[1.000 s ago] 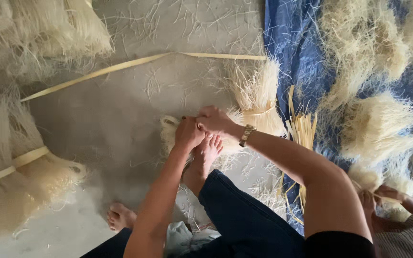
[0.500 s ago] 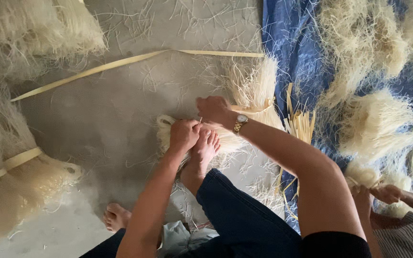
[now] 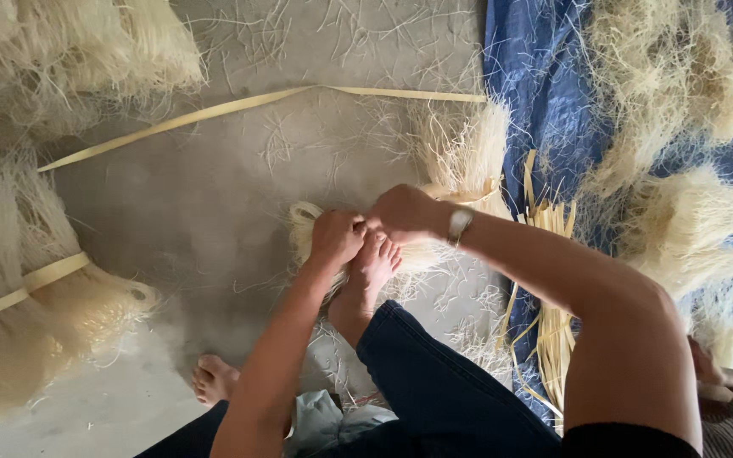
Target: The person bundles strands of light-colored fiber together and ties them into a bunch using a thin strip of material.
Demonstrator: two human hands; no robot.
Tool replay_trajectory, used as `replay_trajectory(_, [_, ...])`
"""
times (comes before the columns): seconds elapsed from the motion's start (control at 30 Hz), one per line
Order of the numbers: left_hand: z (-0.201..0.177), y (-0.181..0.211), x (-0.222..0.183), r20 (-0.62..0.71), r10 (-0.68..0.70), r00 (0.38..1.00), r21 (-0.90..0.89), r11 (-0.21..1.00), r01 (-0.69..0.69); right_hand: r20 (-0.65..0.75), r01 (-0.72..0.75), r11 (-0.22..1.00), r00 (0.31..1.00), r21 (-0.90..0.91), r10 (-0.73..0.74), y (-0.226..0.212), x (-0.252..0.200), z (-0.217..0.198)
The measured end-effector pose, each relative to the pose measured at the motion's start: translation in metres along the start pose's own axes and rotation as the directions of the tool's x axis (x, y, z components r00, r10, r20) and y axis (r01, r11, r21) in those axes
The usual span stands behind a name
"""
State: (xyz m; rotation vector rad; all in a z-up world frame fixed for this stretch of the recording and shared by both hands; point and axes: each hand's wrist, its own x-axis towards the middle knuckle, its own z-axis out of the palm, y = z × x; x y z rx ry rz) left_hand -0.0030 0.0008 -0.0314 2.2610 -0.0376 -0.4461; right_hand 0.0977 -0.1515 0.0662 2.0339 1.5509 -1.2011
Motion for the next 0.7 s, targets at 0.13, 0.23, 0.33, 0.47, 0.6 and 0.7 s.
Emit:
replay_trajectory(0.13, [-0.009, -0.001, -0.002, -0.036, 0.087, 0.996, -0.018, 0.996, -0.088, -0.035, -0.07, 0.376, 0.963, 0.924, 0.267, -0.005, 0.004, 0.012])
replay_trajectory(0.23, [-0.017, 0.009, -0.001, 0.009, 0.05, 0.999, -0.048, 0.998, -0.05, -0.027, -0.057, 0.177, 0.897, 0.983, 0.44, -0.014, 0.011, 0.01])
replay_trajectory(0.33, [-0.019, 0.008, -0.003, 0.089, -0.03, 0.996, -0.107, 0.994, 0.039, -0.112, -0.155, 0.4, 0.816, 0.903, 0.568, -0.017, 0.029, 0.021])
replay_trajectory(0.47, [-0.014, 0.007, -0.003, 0.091, -0.12, 0.989, -0.149, 0.98, 0.133, -0.215, -0.29, 0.757, 0.845, 0.586, 0.49, -0.01, 0.036, 0.025])
replay_trajectory(0.6, [-0.022, 0.008, 0.003, 0.081, -0.072, 0.994, -0.211, 0.974, 0.088, -0.272, -0.248, 0.895, 0.892, 0.37, 0.36, -0.002, 0.025, 0.013])
replay_trajectory(0.7, [-0.016, 0.001, 0.003, 0.108, -0.073, 0.992, -0.15, 0.985, 0.088, -0.293, -0.099, 0.994, 0.95, 0.039, 0.106, 0.002, 0.015, 0.027])
